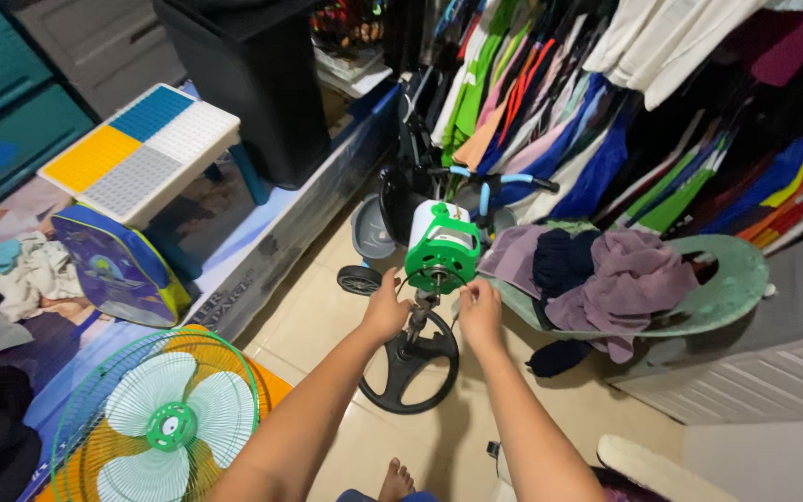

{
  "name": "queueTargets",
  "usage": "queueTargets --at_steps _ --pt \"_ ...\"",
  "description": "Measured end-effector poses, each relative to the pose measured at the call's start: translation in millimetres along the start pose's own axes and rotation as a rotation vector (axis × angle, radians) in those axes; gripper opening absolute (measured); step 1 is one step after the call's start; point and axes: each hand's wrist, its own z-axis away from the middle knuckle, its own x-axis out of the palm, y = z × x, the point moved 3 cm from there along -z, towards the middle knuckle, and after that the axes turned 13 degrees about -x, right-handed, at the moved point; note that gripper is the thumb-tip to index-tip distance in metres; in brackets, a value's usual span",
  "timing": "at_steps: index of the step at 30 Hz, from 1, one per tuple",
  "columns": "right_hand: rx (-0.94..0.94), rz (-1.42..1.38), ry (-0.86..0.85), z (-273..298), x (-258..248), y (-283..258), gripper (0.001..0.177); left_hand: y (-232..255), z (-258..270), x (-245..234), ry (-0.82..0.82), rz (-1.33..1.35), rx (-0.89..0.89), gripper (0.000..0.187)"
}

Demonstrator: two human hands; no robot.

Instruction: The person disassembles a green table fan by removing the front grille, fan blades, and rear grille. They then use a screwdriver to loosen a screw on the motor housing.

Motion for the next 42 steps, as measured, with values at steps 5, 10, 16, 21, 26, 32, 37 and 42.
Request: queueTargets --at_steps 5,10,16,21,26,32,37,42 --pt "-0.204 -0.204 0.067 18.8 -48.2 -94.4 0.014 3.8 20.4 -9.4 -0.036 0.183 -0.044 0.064" --pt "-0.222 -0.317 0.029 45.3 -73.9 -151.3 0.011 -4.1 51.7 -39.3 0.084 -0.079 0.275 0.028" --pt "-0.027 -0.531 0.312 71.3 -121.6 -135.5 0.02 -55.1 79.4 -86.5 0.087 -0.221 0.324 0.018" --pt "0.055 -0.587 0.499 66.6 -181.5 -121.2 0.021 -74.2 91.2 -121.7 -0.031 -0.285 0.212 0.017" --pt "0.17 -0.464 0.356 17.1 -186.1 -86.0 0.017 -29.5 59.9 -141.0 0.079 -0.145 0.206 0.024" --pt "0.172 -0.302 0.364 -64.1 -139.5 22.8 0.019 54.8 -0.8 -132.5 0.246 -0.205 0.209 0.028" --pt "0.317 -0.183 0.291 -68.4 -109.5 109.0 0.019 72.1 -38.8 -107.3 0.259 -0.348 0.218 0.028" --pt "0.483 -0.24 0.214 -50.0 -84.1 165.4 0.022 62.3 -66.4 -84.7 0.274 -0.349 0.138 0.027"
